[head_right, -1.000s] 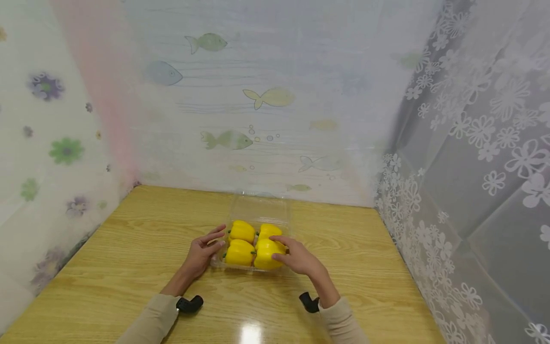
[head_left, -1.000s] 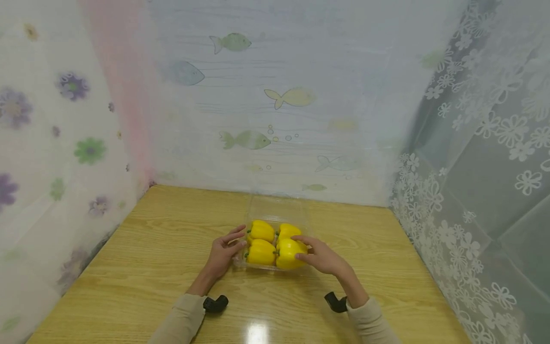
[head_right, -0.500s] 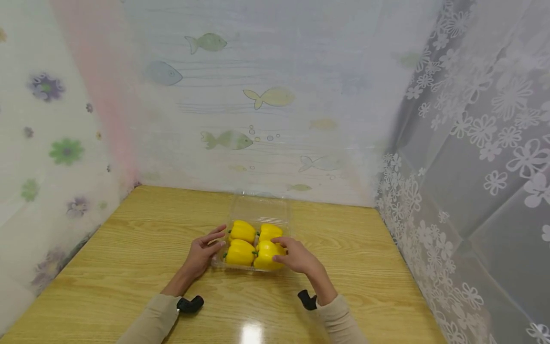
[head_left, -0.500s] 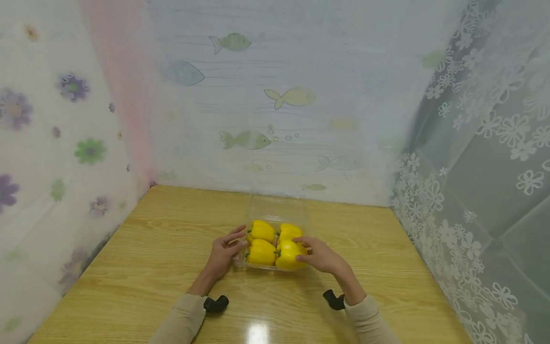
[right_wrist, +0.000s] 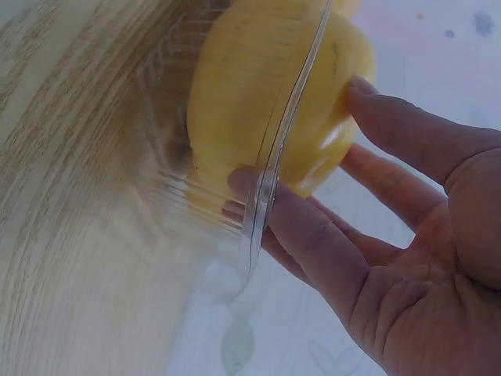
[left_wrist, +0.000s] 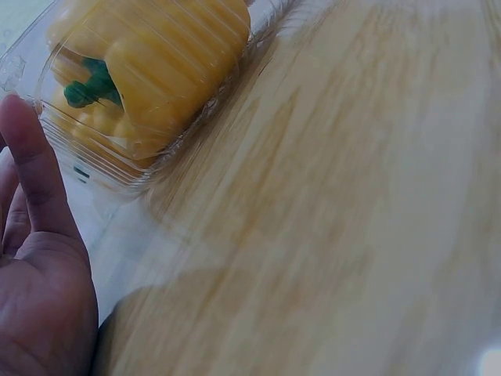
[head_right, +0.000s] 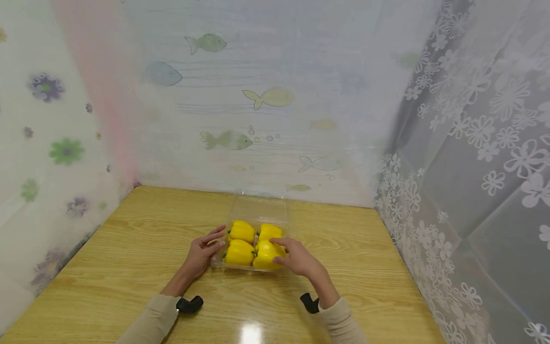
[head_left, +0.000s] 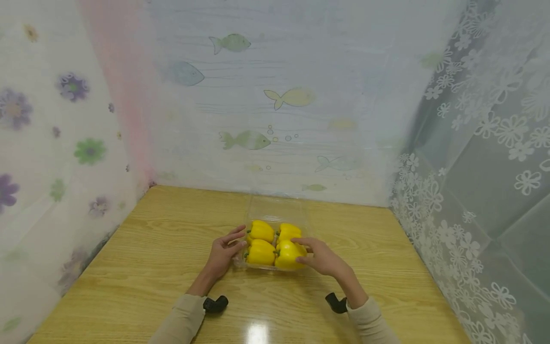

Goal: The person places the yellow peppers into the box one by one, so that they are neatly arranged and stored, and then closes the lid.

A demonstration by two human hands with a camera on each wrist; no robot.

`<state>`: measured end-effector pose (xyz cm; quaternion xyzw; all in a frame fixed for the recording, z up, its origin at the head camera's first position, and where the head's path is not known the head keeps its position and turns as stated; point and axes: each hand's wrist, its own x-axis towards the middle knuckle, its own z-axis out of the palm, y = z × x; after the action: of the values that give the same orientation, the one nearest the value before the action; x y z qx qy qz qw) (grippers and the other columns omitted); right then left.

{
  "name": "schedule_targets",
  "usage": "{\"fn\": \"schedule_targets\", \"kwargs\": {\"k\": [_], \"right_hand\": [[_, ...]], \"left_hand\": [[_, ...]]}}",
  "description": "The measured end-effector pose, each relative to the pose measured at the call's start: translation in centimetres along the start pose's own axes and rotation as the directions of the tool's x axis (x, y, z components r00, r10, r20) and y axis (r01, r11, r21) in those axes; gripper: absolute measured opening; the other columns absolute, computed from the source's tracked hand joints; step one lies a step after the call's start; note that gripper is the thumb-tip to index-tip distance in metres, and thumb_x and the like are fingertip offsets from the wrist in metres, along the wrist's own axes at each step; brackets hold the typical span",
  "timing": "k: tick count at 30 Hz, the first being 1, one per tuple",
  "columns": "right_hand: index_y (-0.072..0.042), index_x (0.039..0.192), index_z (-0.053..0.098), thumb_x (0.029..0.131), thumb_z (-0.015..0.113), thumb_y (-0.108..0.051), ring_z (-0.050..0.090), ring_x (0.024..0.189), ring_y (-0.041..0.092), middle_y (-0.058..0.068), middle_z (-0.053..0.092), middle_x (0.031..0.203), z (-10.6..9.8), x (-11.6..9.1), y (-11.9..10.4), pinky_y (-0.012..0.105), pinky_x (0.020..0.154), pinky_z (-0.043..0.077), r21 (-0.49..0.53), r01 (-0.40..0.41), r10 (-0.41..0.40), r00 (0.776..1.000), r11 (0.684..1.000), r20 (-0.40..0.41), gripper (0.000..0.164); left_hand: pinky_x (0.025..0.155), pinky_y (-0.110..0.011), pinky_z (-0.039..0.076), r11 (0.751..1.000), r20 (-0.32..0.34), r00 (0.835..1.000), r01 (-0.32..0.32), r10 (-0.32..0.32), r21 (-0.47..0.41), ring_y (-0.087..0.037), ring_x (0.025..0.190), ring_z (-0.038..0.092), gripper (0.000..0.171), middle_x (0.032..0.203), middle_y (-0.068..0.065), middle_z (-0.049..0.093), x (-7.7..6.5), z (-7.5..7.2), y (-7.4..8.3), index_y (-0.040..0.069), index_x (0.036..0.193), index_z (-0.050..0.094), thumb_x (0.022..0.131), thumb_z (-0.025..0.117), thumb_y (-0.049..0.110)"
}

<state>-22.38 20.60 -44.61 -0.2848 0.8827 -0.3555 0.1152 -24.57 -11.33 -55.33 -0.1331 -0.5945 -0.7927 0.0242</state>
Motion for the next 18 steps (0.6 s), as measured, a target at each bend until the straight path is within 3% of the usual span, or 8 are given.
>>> {"fn": "schedule_targets", "kwargs": {"k": [8,18], "right_hand": [[0.002,0.146,0.052,0.100,0.066,-0.011,0.055,0.124,0.050,0.026,0.051,0.147,0.01,0.33,-0.01,0.059,0.101,0.048,-0.060,-0.011,0.012,1.000,0.998,0.011,0.050],[0.005,0.142,0.055,0.096,0.068,-0.004,0.057,0.121,0.048,0.029,0.054,0.143,0.12,0.55,-0.37,0.059,0.099,0.049,-0.062,-0.070,0.072,0.997,0.996,0.022,0.049]], "left_hand": [[0.055,-0.015,0.046,1.000,0.004,1.000,-0.003,0.003,-0.006,-0.003,0.075,0.058,0.046,0.157,-0.022,0.042,0.04,0.02,0.05,-0.022,0.133,0.053,0.095,0.068,0.001],[0.057,-0.015,0.045,1.000,0.009,1.000,0.007,-0.007,-0.018,-0.003,0.075,0.057,0.045,0.158,-0.024,0.039,0.12,-0.04,-0.09,-0.020,0.134,0.053,0.096,0.067,0.000]]}}
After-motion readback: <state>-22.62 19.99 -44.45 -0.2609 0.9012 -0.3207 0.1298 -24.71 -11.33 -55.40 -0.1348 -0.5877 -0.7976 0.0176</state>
